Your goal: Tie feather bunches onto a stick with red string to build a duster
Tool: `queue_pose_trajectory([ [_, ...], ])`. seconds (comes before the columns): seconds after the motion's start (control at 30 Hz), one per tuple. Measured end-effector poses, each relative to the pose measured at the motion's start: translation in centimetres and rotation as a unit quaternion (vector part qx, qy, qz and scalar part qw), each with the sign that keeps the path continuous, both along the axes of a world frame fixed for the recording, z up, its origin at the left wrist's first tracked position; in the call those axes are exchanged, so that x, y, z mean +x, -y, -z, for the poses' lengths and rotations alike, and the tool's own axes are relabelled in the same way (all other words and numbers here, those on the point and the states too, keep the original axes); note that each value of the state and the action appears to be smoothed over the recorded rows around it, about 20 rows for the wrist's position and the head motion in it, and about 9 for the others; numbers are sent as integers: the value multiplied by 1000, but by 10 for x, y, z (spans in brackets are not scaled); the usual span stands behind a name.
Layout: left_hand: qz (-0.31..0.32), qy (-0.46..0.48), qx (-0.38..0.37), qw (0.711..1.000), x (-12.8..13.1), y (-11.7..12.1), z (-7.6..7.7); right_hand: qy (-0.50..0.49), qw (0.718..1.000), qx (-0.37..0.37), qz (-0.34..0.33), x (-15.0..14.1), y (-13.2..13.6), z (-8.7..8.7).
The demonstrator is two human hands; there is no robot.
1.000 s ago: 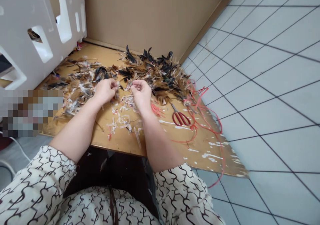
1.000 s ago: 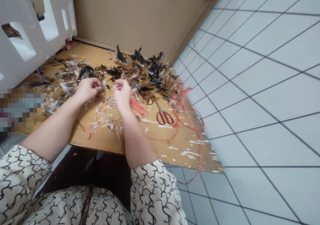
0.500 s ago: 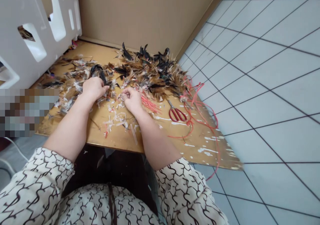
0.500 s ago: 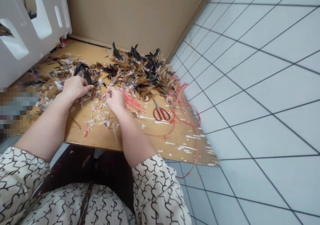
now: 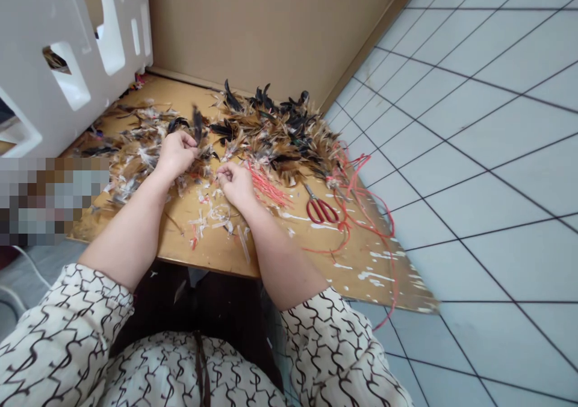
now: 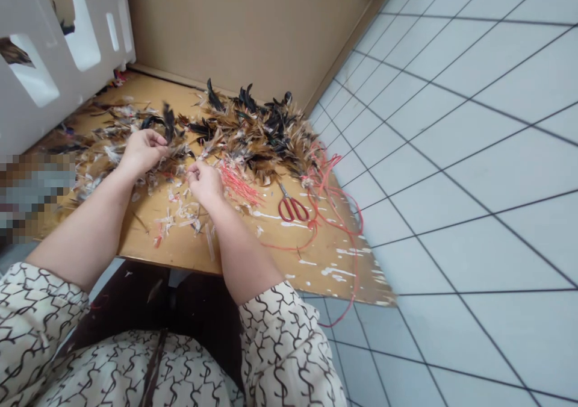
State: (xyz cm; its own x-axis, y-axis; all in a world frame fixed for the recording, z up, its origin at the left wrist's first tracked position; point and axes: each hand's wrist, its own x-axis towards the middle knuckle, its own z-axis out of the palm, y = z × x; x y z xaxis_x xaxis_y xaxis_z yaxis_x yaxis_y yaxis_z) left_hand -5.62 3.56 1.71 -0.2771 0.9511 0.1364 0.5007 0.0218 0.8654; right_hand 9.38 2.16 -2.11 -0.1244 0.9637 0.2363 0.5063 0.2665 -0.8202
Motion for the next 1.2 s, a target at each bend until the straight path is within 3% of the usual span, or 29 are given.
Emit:
queue_pose_trajectory([
  [0.1,45,173,6,984,9,4,-4,-92,995,-34,-22,-2,2,-4],
  [0.17,91,231,-5,969,17,9,-6,-148,987,-52,-33,-3,4,-7],
  [0.27,146,265,-44,952,27,17,-8,-202,976,-63,-41,-3,6,-10],
  [0.43,148,278,-63,947,35,19,-5,-239,965,-94,-47,-2,5,-9],
  [0.7,169,181,-31,968,34,16,0,-255,959,-121,-34,-2,5,-12],
  [0.77,136,111,13,984,27,12,1,-258,957,-127,-30,-1,7,-14],
  [0.83,59,15,68,996,15,6,3,-252,959,-130,-18,-1,7,-15],
  [0.9,-28,-63,83,994,2,-2,5,-240,962,-130,-8,0,7,-14],
  [0.97,-74,-101,83,989,-10,-8,9,-227,965,-128,-2,-1,6,-13],
  [1.2,-65,-167,6,984,-21,-19,22,-218,967,-132,-22,-3,4,-9],
])
